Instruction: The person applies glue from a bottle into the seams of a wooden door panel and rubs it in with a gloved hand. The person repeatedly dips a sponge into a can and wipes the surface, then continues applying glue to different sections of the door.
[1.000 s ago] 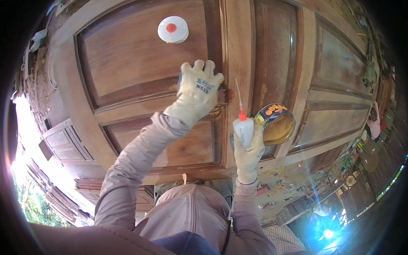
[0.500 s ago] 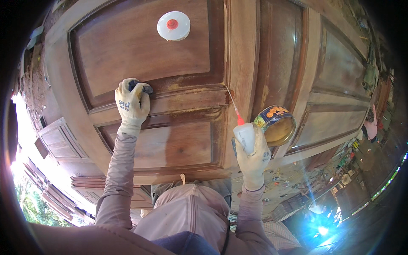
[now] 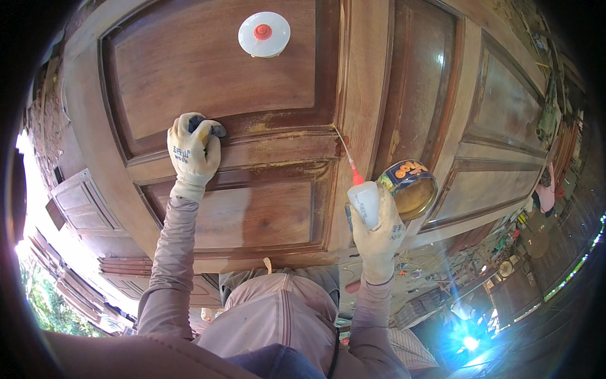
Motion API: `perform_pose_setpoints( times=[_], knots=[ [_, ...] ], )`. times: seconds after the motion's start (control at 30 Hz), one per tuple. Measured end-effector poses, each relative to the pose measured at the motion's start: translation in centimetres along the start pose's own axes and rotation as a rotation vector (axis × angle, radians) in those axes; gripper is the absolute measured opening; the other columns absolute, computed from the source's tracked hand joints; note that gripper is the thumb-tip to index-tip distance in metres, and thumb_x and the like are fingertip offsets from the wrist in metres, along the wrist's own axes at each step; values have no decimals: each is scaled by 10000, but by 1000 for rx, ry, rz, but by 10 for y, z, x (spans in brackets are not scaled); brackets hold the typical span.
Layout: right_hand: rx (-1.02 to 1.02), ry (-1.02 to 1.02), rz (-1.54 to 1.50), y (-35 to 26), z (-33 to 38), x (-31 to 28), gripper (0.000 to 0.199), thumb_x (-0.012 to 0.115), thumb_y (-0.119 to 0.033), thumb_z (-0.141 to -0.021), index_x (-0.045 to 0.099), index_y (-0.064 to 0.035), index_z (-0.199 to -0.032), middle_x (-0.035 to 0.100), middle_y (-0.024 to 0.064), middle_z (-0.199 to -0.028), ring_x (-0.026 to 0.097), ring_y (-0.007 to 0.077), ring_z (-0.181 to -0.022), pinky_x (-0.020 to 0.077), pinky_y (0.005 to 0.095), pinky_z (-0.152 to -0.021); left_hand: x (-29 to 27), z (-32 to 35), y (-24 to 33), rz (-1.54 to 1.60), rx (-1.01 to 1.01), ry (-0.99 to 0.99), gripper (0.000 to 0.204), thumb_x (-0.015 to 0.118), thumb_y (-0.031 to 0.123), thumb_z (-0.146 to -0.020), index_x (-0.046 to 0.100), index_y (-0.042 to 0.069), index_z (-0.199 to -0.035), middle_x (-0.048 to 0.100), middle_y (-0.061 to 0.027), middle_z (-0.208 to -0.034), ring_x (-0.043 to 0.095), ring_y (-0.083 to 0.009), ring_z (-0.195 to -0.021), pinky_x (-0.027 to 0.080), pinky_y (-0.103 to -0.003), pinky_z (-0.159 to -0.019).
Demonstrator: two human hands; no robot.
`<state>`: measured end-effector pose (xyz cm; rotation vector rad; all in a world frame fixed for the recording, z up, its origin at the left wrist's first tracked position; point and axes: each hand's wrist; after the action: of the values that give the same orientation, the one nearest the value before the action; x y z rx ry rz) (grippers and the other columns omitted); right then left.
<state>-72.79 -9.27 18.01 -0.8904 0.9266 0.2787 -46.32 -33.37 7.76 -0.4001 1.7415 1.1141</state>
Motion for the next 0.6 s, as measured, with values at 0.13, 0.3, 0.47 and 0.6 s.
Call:
perform_pose_setpoints(
  times=[0.13,0.3,0.47,0.6],
  knots=[
    [3,1,5,-1,-2,-1,591,850,-124,-785,607,56,-1293,706,223,-1138,724,336,-1008,566,401,-855,0,0,-1,-1,-4,-4,188,677,104,-687,705,183,-855,587,-47,-978,567,-270,-908,420,-424,-796],
    [6,-3,31,-2,-3,-5,589,842,-133,-791,608,59,-1297,706,226,-1142,723,344,-1021,569,402,-866,-1,1,0,-5,-24,-40,211,660,69,-691,709,169,-870,593,-60,-1003,573,-276,-966,417,-417,-825],
    [5,-19,73,-9,-5,-8,590,836,-137,-791,609,60,-1299,705,225,-1148,722,348,-1021,569,403,-868,1,2,-2,-5,-20,-39,198,685,102,-695,708,181,-874,578,-48,-1007,559,-263,-938,414,-425,-813],
    [-8,-12,80,-10,-5,-8,593,836,-132,-787,609,62,-1299,707,223,-1143,723,345,-1016,569,402,-866,1,2,-1,0,-20,-26,197,683,105,-697,708,180,-878,576,-48,-1003,561,-265,-935,414,-425,-812]
  ],
)
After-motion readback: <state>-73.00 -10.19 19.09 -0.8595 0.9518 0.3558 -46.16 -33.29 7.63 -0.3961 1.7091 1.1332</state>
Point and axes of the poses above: each hand's wrist, its own z-axis away from the middle knuckle, its own x-axis out of the palm, y = z × x
